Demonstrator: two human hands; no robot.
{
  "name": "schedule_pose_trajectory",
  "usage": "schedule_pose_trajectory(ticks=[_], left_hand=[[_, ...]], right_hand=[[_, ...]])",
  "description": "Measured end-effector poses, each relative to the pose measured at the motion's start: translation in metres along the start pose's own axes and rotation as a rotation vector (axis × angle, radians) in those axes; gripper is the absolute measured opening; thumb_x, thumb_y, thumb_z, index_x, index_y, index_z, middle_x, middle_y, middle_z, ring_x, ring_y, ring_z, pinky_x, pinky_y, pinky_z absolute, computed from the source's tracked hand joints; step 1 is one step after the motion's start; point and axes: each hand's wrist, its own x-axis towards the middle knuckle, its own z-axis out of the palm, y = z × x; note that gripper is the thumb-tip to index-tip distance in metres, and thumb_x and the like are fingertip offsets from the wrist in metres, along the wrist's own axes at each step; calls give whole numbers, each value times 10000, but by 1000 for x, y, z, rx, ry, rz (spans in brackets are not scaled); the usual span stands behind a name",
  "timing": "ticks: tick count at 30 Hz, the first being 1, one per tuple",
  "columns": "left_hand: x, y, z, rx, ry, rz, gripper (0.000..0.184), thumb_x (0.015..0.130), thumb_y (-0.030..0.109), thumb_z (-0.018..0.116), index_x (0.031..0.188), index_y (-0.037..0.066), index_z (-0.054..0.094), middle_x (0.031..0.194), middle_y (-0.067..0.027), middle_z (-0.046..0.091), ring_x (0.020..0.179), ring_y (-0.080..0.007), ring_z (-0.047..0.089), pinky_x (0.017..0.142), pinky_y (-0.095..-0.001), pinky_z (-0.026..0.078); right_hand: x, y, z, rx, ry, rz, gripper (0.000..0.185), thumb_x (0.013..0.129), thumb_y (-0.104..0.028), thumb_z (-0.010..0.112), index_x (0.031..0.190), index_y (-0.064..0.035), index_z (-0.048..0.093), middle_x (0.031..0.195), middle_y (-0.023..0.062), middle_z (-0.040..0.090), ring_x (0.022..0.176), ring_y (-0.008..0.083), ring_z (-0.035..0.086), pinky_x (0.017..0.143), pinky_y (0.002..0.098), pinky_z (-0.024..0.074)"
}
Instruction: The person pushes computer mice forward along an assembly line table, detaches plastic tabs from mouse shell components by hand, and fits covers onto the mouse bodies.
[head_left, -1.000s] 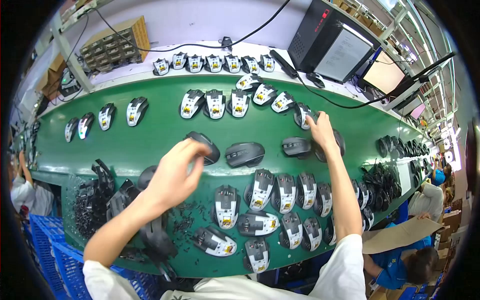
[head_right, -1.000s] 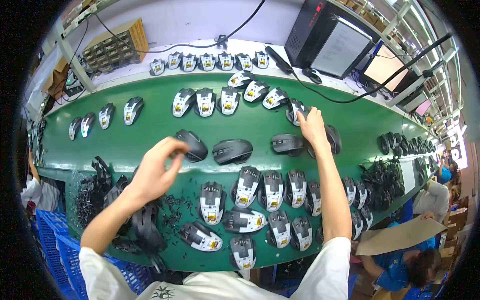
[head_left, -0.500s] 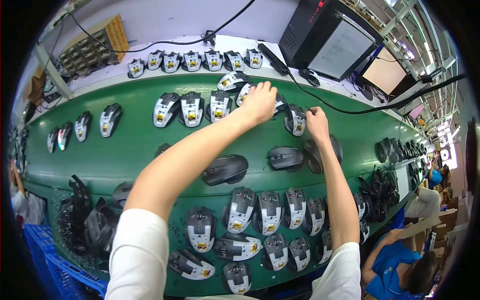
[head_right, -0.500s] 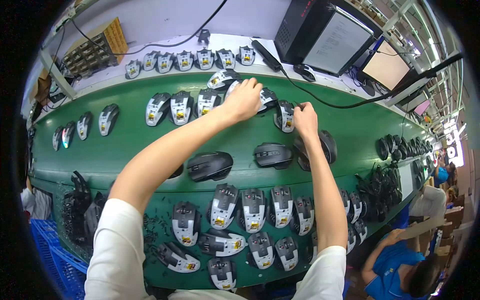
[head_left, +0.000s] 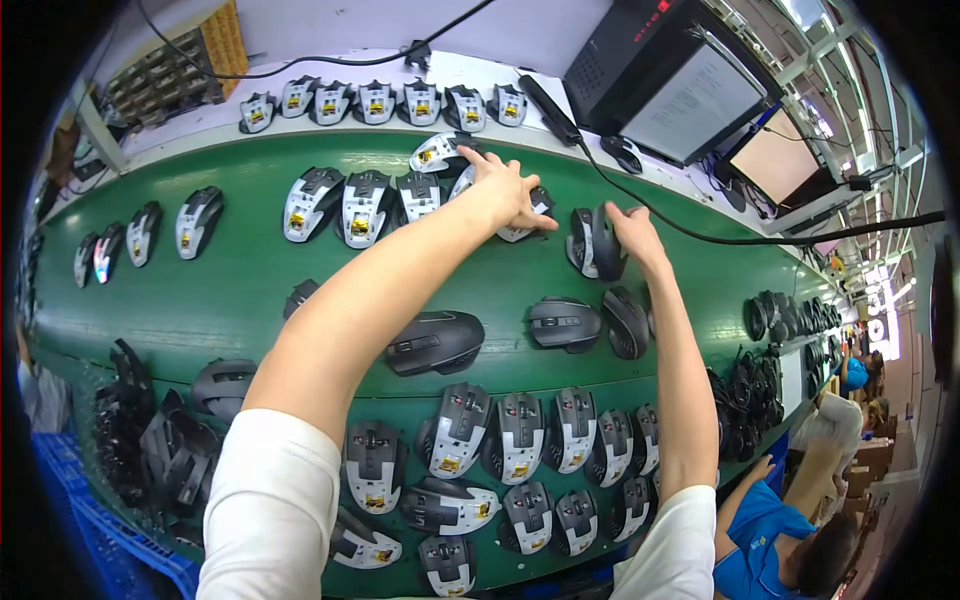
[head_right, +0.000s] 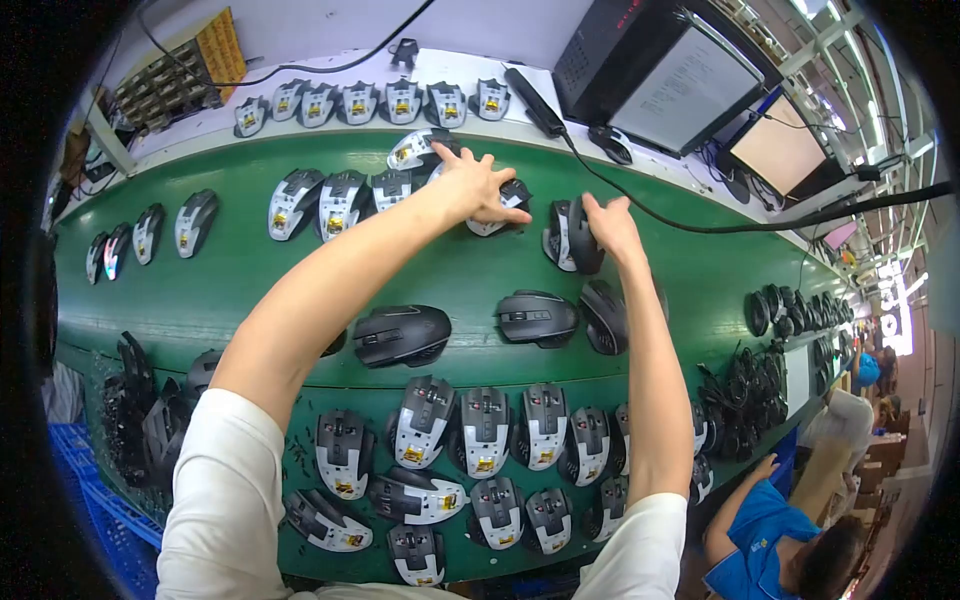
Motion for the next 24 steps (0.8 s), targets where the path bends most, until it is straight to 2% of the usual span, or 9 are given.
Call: schedule_pose_trajectory(ticks=[5, 11, 16, 21, 24], left_hand=[[-37, -15, 11, -9, 86, -6, 902, 866, 868, 420, 1485, 228, 556, 1456, -213, 533, 1351, -516, 454, 979, -908, 178], [-94, -44, 13, 2, 53, -41, 884, 892, 852, 404, 1492, 217, 540, 1428, -225, 536, 1322, -526, 468, 970, -901, 205], [-146, -67, 25, -13, 85, -78, 873, 903, 841, 408, 1489, 207, 534, 1401, -235, 539, 1290, -537, 478, 960, -897, 219], [-181, -89, 30, -20, 111, -101, 854, 912, 823, 420, 1490, 203, 531, 1367, -245, 547, 1272, -539, 482, 956, -894, 223], [-196, -96, 38, -27, 147, -89, 855, 918, 820, 413, 1499, 202, 520, 1367, -249, 546, 1278, -542, 475, 961, -888, 225]], right_hand=[[-8, 18, 16, -44, 71, -138, 543, 959, -441, 631, 1132, 73, 668, 1004, 208, 745, 877, 349, 714, 825, 419, 561], [-7, 21, 12, 41, 171, -111, 490, 948, -431, 653, 1079, 37, 708, 966, 203, 750, 885, 350, 716, 821, 424, 562], [-3, 10, 18, -100, 184, -123, 472, 941, -440, 664, 1028, 19, 730, 948, 196, 748, 821, 326, 718, 768, 427, 567], [11, 1, 41, -318, 317, -219, 438, 948, -418, 656, 975, 13, 731, 940, 223, 727, 855, 387, 716, 780, 470, 574], [13, -3, 47, -460, 312, -272, 463, 967, -418, 627, 1069, 30, 686, 1019, 257, 693, 926, 440, 690, 824, 506, 566]])
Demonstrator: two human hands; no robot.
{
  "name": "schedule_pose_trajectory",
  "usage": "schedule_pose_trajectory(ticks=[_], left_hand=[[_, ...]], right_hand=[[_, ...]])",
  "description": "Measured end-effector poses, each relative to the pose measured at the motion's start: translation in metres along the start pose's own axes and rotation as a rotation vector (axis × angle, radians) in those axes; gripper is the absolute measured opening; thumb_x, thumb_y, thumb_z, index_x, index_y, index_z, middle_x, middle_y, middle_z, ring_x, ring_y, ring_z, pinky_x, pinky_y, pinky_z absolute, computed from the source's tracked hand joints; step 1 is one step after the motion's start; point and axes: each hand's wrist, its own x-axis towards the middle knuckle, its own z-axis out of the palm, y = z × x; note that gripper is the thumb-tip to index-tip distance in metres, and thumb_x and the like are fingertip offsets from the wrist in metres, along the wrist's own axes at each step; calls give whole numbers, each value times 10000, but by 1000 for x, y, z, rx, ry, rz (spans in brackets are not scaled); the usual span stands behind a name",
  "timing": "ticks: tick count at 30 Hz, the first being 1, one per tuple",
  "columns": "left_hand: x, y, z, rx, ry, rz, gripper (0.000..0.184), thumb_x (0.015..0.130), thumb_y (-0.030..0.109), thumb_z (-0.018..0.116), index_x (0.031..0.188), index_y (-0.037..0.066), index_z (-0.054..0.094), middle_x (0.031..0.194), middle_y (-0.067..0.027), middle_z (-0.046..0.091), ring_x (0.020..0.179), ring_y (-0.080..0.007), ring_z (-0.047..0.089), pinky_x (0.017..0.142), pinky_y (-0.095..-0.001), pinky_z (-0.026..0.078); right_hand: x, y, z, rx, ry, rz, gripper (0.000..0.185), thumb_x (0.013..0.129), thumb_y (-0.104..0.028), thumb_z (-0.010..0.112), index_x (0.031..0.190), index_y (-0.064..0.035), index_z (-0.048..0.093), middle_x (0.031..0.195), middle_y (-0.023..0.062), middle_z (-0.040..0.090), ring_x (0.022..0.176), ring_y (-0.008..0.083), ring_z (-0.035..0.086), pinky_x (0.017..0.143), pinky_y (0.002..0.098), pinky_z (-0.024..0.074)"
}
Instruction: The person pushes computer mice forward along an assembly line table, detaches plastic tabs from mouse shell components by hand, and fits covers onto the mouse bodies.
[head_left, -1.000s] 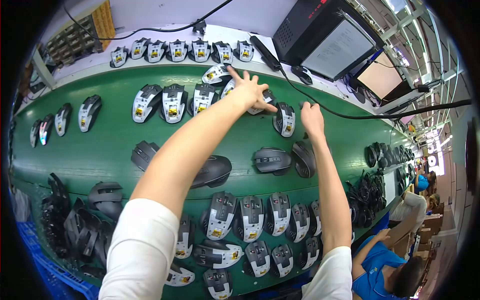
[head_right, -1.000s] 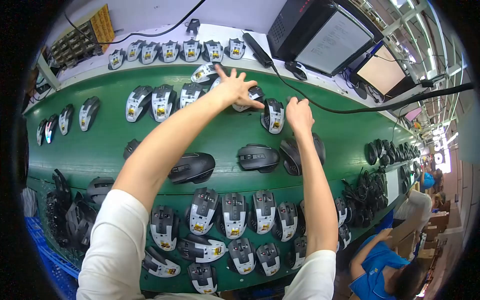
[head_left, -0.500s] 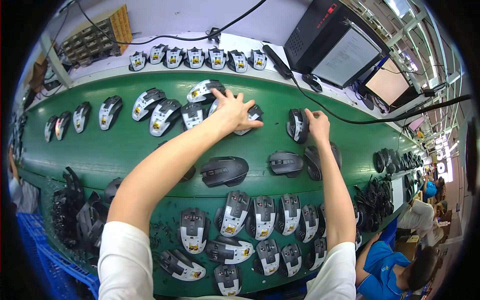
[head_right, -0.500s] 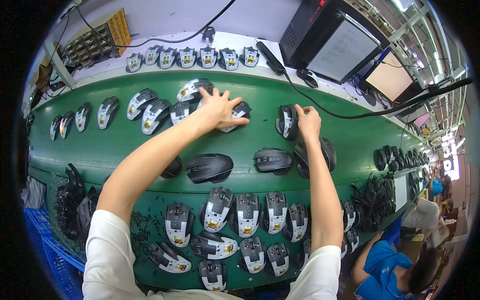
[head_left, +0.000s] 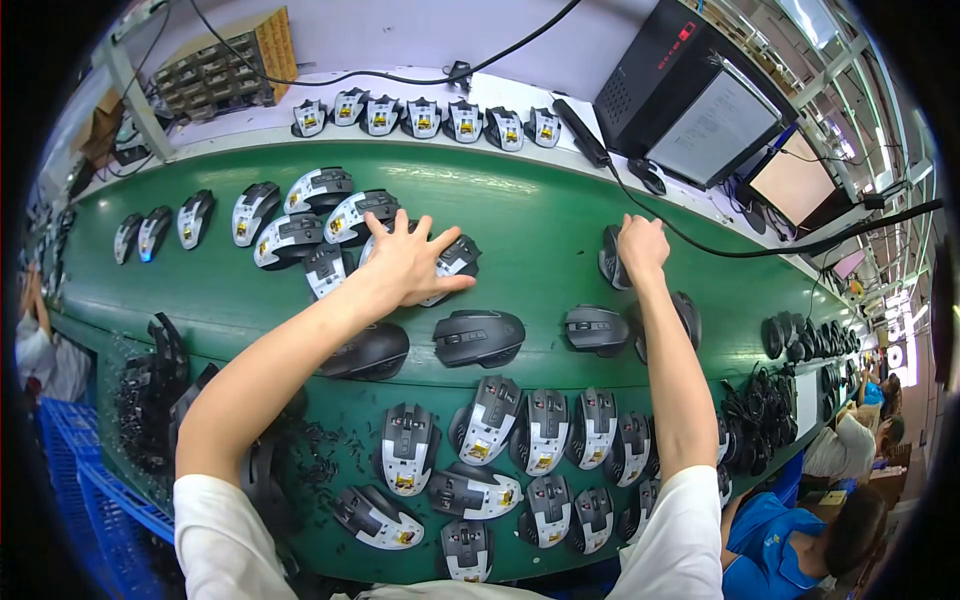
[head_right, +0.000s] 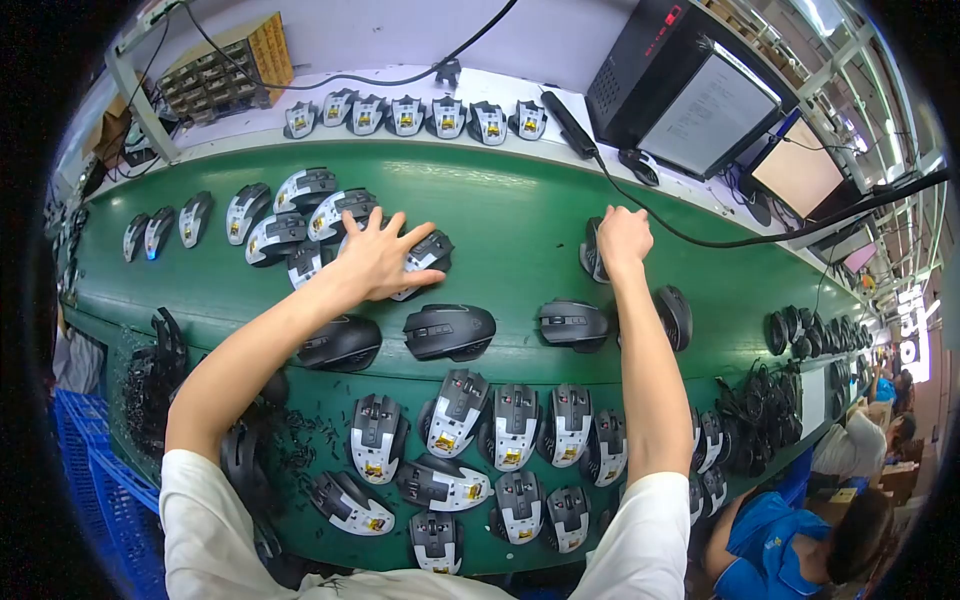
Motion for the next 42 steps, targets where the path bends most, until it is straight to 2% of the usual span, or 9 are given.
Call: schedule_pose_trajectory(ticks=[12, 17, 19, 21, 22, 26, 31, 37, 42], left_hand=[[-9, 7, -2, -24, 52, -14, 899, 937, 803, 391, 1519, 123, 486, 1413, -255, 521, 1309, -534, 446, 1056, -843, 191], [-20, 27, -20, -226, 619, 122, 769, 988, 637, 541, 1427, 7, 522, 1387, -239, 551, 1246, -433, 560, 1091, -698, 382], [-51, 38, -60, -1143, 201, 68, 653, 991, 512, 617, 1364, -19, 541, 1345, -220, 587, 1185, -359, 614, 1037, -573, 477], [-84, 43, -91, -2009, -311, -14, 546, 993, 387, 694, 1300, -44, 561, 1303, -200, 624, 1124, -284, 668, 983, -449, 571], [-95, 41, -97, -2008, -298, -12, 546, 993, 387, 694, 1300, -44, 561, 1303, -200, 624, 1124, -284, 668, 983, -449, 571], [-152, 26, -103, -2074, -345, -119, 401, 938, 171, 782, 1234, -15, 586, 1188, -149, 688, 1032, -194, 704, 822, -313, 618], [-205, 1, -107, -2071, -185, -106, 407, 912, 112, 796, 1242, -11, 592, 1118, -135, 707, 1057, -201, 694, 870, -315, 599], [-254, -19, -107, -2171, -57, -148, 428, 891, 56, 802, 1260, 5, 591, 1121, -125, 706, 1053, -202, 685, 918, -308, 575], [-277, -31, -105, -1759, 164, -78, 404, 898, 47, 791, 1258, 11, 610, 1147, -111, 699, 1035, -188, 671, 938, -294, 546]], right_hand=[[-55, -5, 9, 157, -9, -86, 510, 973, -317, 645, 1308, 37, 495, 1249, 284, 567, 1040, 462, 620, 902, 537, 542], [-118, -70, -101, 526, 79, -452, 573, 913, -260, 734, 1378, 16, 544, 1339, 206, 578, 1133, 381, 607, 1025, 466, 497], [-165, -107, -158, 608, 16, -488, 595, 899, -254, 752, 1392, 15, 554, 1363, 188, 581, 1169, 354, 604, 1049, 446, 483], [-203, -132, -192, 646, 8, -858, 621, 896, -220, 773, 1412, 26, 532, 1376, 205, 570, 1205, 349, 592, 1063, 462, 488], [-215, -135, -201, 647, 13, -868, 621, 896, -220, 773, 1412, 26, 532, 1376, 205, 570, 1205, 349, 592, 1063, 462, 488], [-269, -142, -221, 1157, -431, -335, 592, 928, -174, 758, 1418, 52, 514, 1348, 222, 587, 1221, 315, 597, 1020, 437, 541], [-310, -146, -207, 1692, -897, -21, 561, 970, -164, 731, 1422, 73, 500, 1298, 222, 624, 1187, 283, 634, 953, 387, 590], [-348, -173, -198, 1943, -949, 34, 521, 989, -138, 708, 1421, 70, 503, 1253, 187, 659, 1102, 254, 677, 909, 339, 606], [-372, -196, -199, 1920, -844, 120, 529, 978, -127, 721, 1421, 68, 510, 1238, 172, 675, 1031, 238, 690, 899, 327, 594]])
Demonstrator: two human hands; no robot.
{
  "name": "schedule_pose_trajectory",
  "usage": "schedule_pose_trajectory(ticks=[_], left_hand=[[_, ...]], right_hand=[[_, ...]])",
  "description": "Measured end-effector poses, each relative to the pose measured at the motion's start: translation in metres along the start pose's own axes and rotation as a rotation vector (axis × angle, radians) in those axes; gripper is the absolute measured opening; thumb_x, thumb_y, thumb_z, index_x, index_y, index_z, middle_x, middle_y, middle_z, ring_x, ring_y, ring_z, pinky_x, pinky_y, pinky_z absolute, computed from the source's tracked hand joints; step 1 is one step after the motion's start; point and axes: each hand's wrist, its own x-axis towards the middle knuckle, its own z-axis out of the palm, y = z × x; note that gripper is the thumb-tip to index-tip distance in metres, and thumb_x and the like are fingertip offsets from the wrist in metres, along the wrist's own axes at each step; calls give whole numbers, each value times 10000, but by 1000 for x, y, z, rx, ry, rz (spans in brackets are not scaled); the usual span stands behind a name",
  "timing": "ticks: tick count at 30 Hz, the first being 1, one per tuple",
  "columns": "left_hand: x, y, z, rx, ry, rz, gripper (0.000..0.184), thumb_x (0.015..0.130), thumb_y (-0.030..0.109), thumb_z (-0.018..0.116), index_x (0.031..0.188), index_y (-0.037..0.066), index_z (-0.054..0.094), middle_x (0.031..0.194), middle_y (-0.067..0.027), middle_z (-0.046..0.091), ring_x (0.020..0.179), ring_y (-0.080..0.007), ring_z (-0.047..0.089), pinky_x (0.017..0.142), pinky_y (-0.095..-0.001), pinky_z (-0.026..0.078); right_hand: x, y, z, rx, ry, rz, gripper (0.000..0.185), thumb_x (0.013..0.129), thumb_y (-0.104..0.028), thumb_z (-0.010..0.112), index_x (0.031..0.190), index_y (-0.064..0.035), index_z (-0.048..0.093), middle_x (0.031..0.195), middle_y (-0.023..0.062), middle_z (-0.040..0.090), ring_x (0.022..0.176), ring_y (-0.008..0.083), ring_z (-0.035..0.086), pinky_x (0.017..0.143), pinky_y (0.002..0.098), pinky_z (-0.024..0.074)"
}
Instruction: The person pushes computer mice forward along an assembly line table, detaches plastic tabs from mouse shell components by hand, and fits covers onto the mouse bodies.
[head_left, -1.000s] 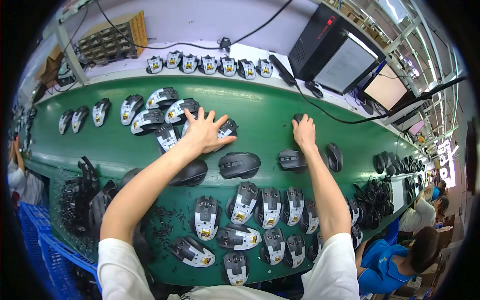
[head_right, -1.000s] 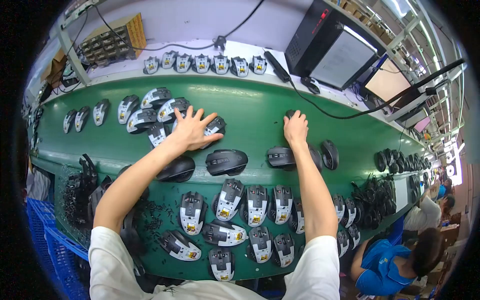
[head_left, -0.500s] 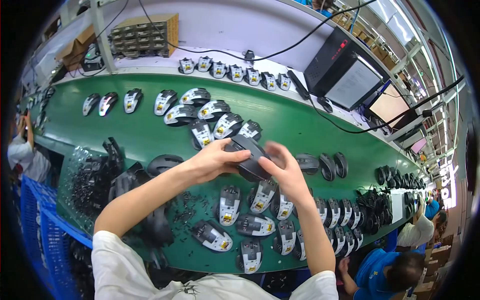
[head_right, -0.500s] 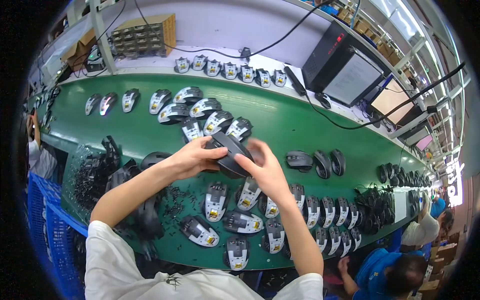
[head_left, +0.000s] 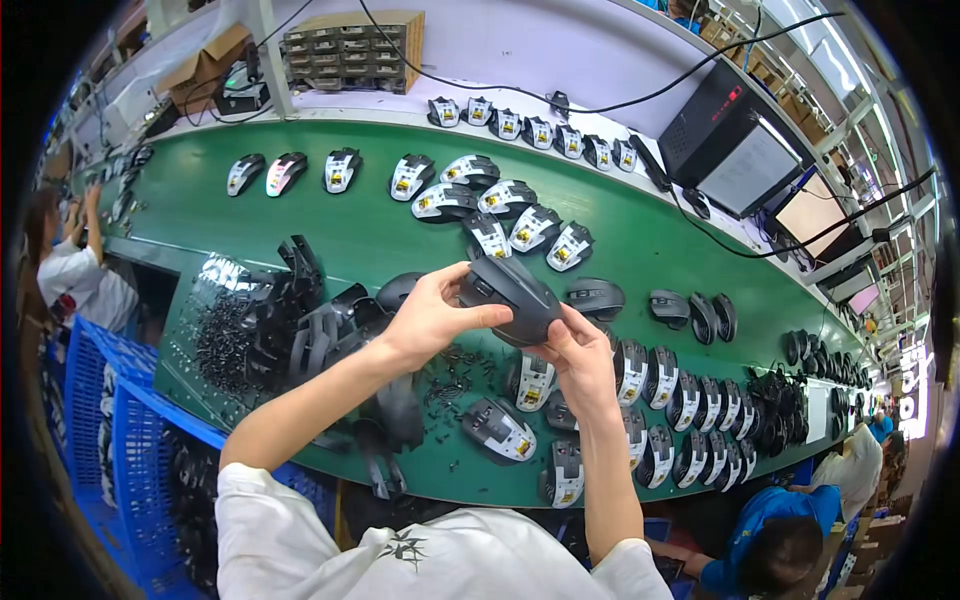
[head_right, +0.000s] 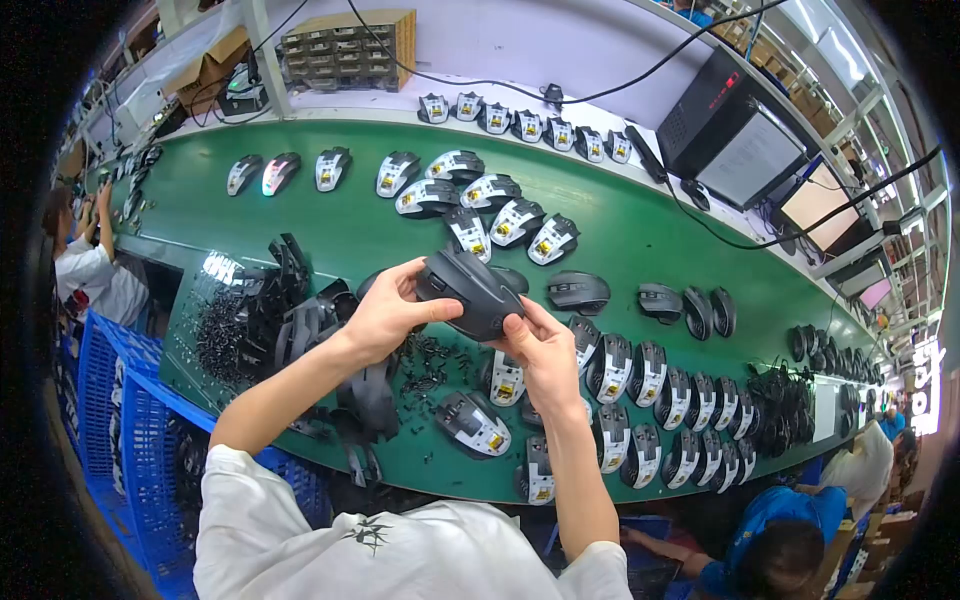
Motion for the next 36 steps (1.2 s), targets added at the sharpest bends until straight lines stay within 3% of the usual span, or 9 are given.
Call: schedule_pose_trajectory(ticks=[4, 9, 14, 19, 21, 24, 29, 34, 36], left_hand=[[-1, 13, -14, -435, -93, -137, 390, 881, 36, 797, 1235, 10, 636, 1130, -109, 702, 1001, -169, 656, 910, -282, 538], [-18, 24, -1, -312, 23, -8, 366, 891, 55, 785, 1229, 14, 652, 1119, -113, 702, 988, -154, 648, 874, -260, 527], [-29, 37, 5, -36, 33, 21, 401, 895, 75, 781, 1265, 13, 639, 1138, -115, 698, 1011, -159, 645, 883, -262, 528], [-4, 52, -10, -106, -17, -171, 430, 893, 81, 782, 1290, 11, 630, 1150, -108, 690, 993, -156, 645, 855, -259, 526], [-2, 41, -16, -326, -41, -175, 454, 871, 74, 797, 1290, 13, 630, 1116, -102, 691, 957, -152, 640, 845, -258, 509], [-7, 43, -17, -367, -52, -168, 463, 875, 80, 799, 1297, 15, 622, 1092, -99, 688, 937, -155, 633, 849, -262, 493], [7, 31, -40, -220, -48, -192, 444, 892, 78, 778, 1300, 8, 618, 1100, -111, 693, 967, -179, 646, 886, -286, 502], [29, 31, -59, -307, -101, -282, 397, 925, 109, 752, 1282, -8, 623, 1102, -126, 698, 965, -176, 658, 882, -286, 509], [34, 25, -47, -226, -42, -262, 387, 930, 128, 746, 1272, -7, 628, 1099, -129, 701, 966, -191, 662, 885, -297, 513]], right_hand=[[-14, -9, 21, -296, 70, -106, 596, 933, -68, 753, 1448, 45, 476, 1225, 163, 677, 1034, 220, 679, 915, 299, 556], [-30, -3, 61, -245, 27, -385, 600, 897, -35, 774, 1418, 23, 484, 1219, 146, 659, 1057, 214, 651, 931, 301, 521], [-29, 9, 57, -240, 130, -252, 588, 880, -17, 780, 1387, 11, 484, 1213, 138, 640, 1067, 208, 628, 962, 304, 496], [-17, 7, 68, -199, 161, -301, 569, 916, -49, 765, 1406, 17, 483, 1234, 137, 638, 1033, 189, 623, 936, 284, 492], [-16, 8, 59, -28, 107, -230, 511, 967, -114, 738, 1404, 31, 517, 1235, 139, 655, 1045, 174, 621, 929, 268, 492], [-15, 11, 54, -47, 48, -193, 470, 1003, -170, 710, 1384, 57, 553, 1227, 143, 675, 1072, 160, 618, 932, 261, 492], [-7, 18, 66, -71, 222, -122, 457, 1002, -180, 712, 1353, 80, 575, 1210, 145, 688, 1075, 153, 624, 946, 255, 491], [9, 12, 72, -128, 60, -158, 488, 982, -135, 720, 1394, 60, 543, 1259, 160, 676, 1065, 163, 655, 873, 242, 524], [13, 9, 61, -242, 39, -133, 520, 958, -80, 707, 1409, 82, 505, 1216, 182, 678, 1024, 189, 657, 912, 271, 526]])
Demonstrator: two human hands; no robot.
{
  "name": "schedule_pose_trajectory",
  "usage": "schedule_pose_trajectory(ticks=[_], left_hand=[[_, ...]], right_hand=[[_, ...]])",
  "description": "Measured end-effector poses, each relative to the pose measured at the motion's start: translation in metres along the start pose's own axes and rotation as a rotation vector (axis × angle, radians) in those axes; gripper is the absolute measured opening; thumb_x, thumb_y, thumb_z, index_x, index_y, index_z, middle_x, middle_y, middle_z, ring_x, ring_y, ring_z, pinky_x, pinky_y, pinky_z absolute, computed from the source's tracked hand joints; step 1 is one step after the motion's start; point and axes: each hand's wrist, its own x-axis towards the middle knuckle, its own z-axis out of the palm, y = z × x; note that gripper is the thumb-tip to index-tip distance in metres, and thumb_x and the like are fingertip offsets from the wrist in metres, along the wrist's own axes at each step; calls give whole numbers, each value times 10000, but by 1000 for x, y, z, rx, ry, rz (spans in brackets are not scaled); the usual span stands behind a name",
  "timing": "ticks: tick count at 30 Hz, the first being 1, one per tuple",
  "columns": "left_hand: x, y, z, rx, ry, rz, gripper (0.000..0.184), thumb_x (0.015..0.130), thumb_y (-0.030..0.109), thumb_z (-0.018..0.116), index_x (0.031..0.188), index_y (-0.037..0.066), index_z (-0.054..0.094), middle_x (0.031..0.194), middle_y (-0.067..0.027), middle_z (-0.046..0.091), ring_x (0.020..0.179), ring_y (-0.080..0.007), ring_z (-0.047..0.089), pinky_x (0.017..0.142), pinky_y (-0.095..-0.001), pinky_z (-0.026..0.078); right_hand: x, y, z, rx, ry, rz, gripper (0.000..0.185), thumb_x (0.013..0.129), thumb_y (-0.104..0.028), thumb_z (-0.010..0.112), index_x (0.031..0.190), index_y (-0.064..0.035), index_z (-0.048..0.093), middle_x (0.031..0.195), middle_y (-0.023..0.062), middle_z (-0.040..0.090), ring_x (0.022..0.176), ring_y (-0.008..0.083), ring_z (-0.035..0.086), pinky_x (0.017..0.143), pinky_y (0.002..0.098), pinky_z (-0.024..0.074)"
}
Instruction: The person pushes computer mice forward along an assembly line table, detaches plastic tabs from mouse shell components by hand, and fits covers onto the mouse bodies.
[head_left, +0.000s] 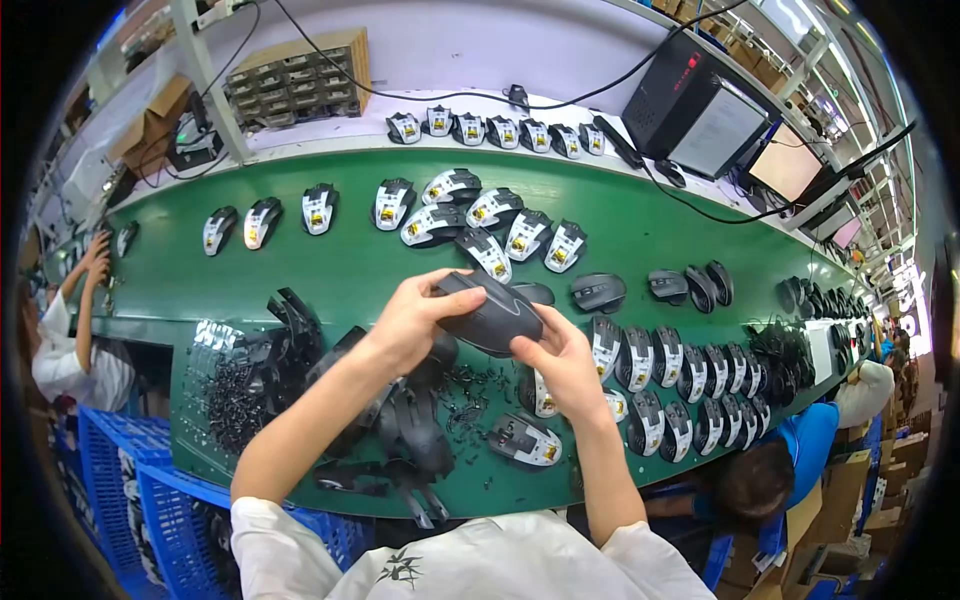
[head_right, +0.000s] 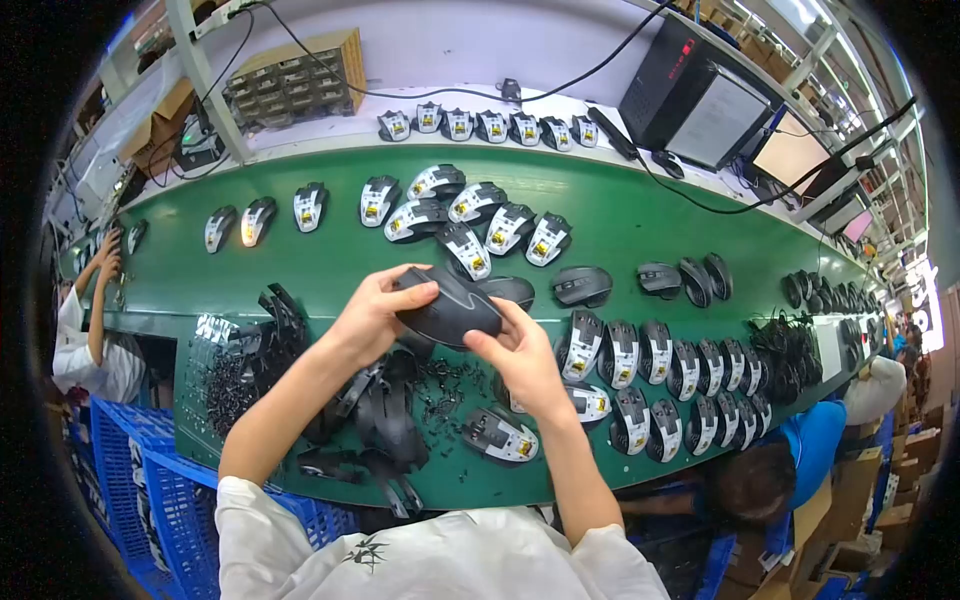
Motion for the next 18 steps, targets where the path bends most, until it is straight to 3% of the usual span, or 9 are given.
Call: schedule_pose_trajectory(ticks=[3, 4, 5, 8, 9, 13, 18], left_hand=[[3, -16, 15, 209, 174, 56, 365, 944, 182, 729, 1245, -6, 643, 1090, -139, 709, 969, -237, 675, 894, -328, 525], [2, -18, 12, 215, 176, 57, 365, 944, 182, 729, 1245, -6, 643, 1090, -139, 709, 969, -237, 675, 894, -328, 525], [-1, -19, 7, 472, 173, 148, 375, 938, 195, 728, 1245, -3, 644, 1115, -146, 701, 1003, -261, 664, 918, -344, 520], [-13, -25, -9, 1248, 142, 395, 406, 920, 235, 726, 1245, 5, 647, 1191, -169, 675, 1105, -331, 631, 990, -392, 507], [-18, -31, -17, 1255, 143, 394, 406, 920, 235, 726, 1245, 5, 647, 1191, -169, 675, 1105, -331, 631, 990, -392, 507], [-31, -55, -50, 1617, 63, 373, 439, 886, 243, 720, 1269, 39, 652, 1323, -173, 604, 1243, -394, 531, 1070, -451, 460], [-40, -70, -43, 1743, 52, 513, 448, 871, 235, 725, 1280, 67, 656, 1356, -161, 559, 1280, -374, 490, 1092, -450, 434]], right_hand=[[17, 16, -40, 54, 51, 65, 530, 938, -89, 728, 1392, 82, 515, 1215, 191, 678, 1023, 192, 657, 898, 279, 531], [25, 11, -54, -22, 156, -40, 523, 939, -117, 735, 1373, 88, 529, 1207, 188, 681, 1007, 189, 662, 867, 279, 533], [37, -1, -75, -117, 326, -76, 450, 966, -139, 714, 1316, 98, 560, 1180, 180, 684, 974, 191, 665, 829, 277, 534], [89, -7, -191, 82, 490, -223, 312, 1017, -163, 656, 1193, 92, 622, 1081, 177, 701, 950, 203, 671, 837, 284, 542], [104, -2, -225, 53, 571, -178, 317, 1011, -167, 656, 1192, 91, 624, 1081, 184, 698, 953, 220, 668, 845, 299, 540], [128, 33, -272, -528, 750, 171, 338, 990, -182, 658, 1189, 90, 628, 1083, 212, 685, 962, 286, 657, 875, 360, 530], [136, 48, -263, -1216, 857, 246, 365, 962, -200, 660, 1185, 88, 634, 1086, 246, 668, 974, 370, 644, 914, 436, 519]])
